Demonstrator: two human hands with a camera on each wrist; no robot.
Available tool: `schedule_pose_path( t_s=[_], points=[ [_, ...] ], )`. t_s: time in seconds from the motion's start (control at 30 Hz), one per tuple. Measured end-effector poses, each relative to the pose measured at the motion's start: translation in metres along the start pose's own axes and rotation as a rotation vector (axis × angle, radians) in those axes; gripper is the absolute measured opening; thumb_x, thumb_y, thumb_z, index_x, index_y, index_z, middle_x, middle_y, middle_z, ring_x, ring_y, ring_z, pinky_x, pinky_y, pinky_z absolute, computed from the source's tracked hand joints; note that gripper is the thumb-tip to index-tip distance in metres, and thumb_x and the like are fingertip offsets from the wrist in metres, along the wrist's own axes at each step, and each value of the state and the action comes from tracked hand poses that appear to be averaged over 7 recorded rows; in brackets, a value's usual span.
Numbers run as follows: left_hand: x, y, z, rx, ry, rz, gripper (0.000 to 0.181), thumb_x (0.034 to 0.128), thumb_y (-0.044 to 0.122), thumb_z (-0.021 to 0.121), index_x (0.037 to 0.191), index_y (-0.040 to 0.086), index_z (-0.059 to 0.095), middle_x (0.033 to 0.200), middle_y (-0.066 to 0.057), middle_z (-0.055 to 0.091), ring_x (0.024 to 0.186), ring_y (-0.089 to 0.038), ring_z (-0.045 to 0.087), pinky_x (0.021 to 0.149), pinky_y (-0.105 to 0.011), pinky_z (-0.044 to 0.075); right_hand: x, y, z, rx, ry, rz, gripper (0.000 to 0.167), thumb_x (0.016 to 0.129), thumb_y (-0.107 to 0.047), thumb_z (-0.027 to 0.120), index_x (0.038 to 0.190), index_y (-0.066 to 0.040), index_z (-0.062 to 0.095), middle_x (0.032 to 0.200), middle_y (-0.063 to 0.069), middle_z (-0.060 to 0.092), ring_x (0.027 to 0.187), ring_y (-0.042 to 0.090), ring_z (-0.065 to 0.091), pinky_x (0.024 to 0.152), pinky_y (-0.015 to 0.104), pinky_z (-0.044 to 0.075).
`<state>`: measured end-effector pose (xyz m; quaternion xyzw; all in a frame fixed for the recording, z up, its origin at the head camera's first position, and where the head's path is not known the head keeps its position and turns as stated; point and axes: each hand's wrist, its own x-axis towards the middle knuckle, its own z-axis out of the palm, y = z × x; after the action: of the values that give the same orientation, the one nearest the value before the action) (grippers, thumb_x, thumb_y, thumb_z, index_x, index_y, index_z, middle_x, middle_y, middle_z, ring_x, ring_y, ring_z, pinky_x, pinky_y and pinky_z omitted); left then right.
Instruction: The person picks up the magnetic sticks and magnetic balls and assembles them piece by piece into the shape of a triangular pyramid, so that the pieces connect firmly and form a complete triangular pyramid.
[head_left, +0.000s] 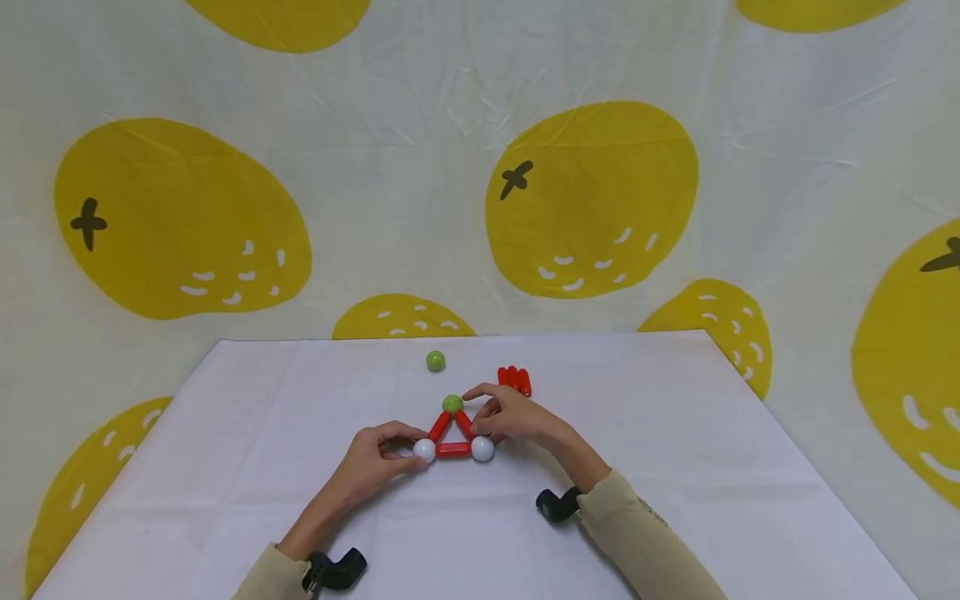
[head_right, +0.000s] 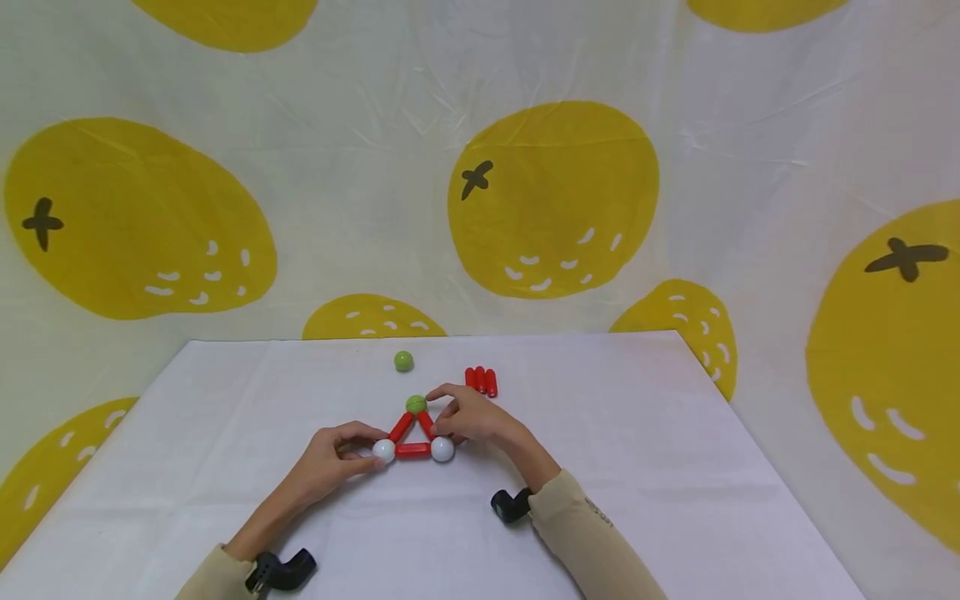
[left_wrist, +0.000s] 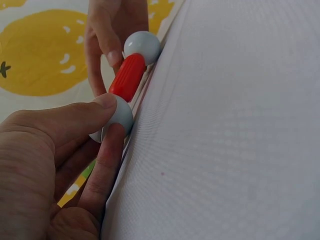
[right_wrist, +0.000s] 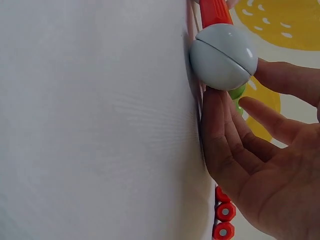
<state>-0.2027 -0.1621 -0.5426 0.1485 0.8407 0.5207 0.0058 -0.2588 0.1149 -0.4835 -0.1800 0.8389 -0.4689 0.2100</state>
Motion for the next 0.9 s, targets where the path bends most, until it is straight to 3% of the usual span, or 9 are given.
schedule_pose_path(
  t_s=[0.47, 0.73, 0.9],
  points=[
    [0.000, -0.003, 0.001, 0.002, 0.003, -0.004, 0.029, 0.0850, 0.028, 0.086, 0.113, 0.027, 0.078, 0.112, 0.003, 0.074, 0.101, -0.016, 0.065, 0.076, -0.022, 0.057, -0.007, -0.005, -0.008, 0.012, 0.035, -0.026, 0.044, 0.095, -0.012, 0.068, 0.138, -0.007, 0.059, 0.106, 0.011, 0.071, 0.087, 0.021, 0.071, 0.079, 0.035, 0.062],
    [-0.001, -0.002, 0.001, 0.005, 0.010, 0.001, 0.028, 0.0845, 0.028, 0.086, 0.112, 0.027, 0.078, 0.111, 0.003, 0.074, 0.099, -0.016, 0.065, 0.075, -0.022, 0.056, -0.011, -0.012, -0.025, -0.001, 0.065, -0.075, 0.042, 0.097, -0.010, 0.065, 0.138, -0.001, 0.056, 0.104, 0.016, 0.070, 0.093, 0.035, 0.073, 0.084, 0.041, 0.063],
    [-0.001, 0.000, 0.001, 0.010, 0.011, 0.005, 0.028, 0.0847, 0.028, 0.086, 0.112, 0.027, 0.078, 0.111, 0.004, 0.074, 0.099, -0.016, 0.064, 0.075, -0.021, 0.056, -0.010, -0.017, -0.038, -0.033, 0.102, -0.084, 0.041, 0.097, -0.011, 0.066, 0.136, -0.002, 0.057, 0.104, 0.014, 0.070, 0.098, 0.040, 0.071, 0.084, 0.039, 0.063]
  ],
)
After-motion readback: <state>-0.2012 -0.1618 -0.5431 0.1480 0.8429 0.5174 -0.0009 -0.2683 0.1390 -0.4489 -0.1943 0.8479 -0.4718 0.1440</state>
